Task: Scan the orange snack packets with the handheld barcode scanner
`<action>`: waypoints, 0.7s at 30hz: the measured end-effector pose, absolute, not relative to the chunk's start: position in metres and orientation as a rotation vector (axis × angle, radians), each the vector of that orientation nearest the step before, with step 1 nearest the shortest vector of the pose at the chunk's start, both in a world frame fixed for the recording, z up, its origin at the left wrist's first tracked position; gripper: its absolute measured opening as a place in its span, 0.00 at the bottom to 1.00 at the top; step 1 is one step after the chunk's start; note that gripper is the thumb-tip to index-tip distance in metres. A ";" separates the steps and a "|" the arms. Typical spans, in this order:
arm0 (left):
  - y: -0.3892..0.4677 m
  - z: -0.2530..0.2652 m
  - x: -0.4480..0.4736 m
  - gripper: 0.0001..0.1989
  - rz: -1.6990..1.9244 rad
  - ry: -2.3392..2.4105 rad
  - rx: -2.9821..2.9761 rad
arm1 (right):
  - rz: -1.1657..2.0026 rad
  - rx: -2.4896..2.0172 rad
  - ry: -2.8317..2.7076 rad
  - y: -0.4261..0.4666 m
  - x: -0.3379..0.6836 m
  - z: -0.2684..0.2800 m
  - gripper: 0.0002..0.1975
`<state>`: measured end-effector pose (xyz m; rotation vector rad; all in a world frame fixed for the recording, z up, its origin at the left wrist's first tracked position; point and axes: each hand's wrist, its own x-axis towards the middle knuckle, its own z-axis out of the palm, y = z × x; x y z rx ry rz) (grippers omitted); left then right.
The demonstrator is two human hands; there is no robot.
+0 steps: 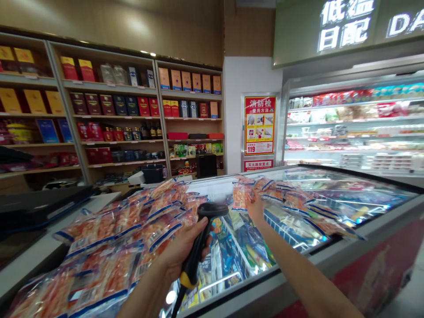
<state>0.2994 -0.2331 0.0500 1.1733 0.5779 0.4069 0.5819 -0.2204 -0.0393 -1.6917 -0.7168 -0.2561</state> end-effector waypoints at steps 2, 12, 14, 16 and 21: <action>-0.232 0.051 0.296 0.16 0.413 0.568 1.165 | -0.276 -1.651 -0.720 -0.218 0.577 -0.040 0.26; -0.218 0.047 0.267 0.14 0.602 0.633 1.148 | -0.125 -1.787 -0.852 -0.199 0.533 -0.043 0.27; -0.217 0.046 0.261 0.14 0.639 0.653 1.137 | -0.053 -1.827 -0.913 -0.190 0.518 -0.046 0.26; -0.216 0.046 0.257 0.14 0.644 0.648 1.123 | -0.010 -1.863 -0.973 -0.179 0.501 -0.048 0.25; -0.211 0.046 0.250 0.15 0.616 0.669 1.096 | 0.016 -1.825 -1.118 -0.149 0.465 -0.048 0.21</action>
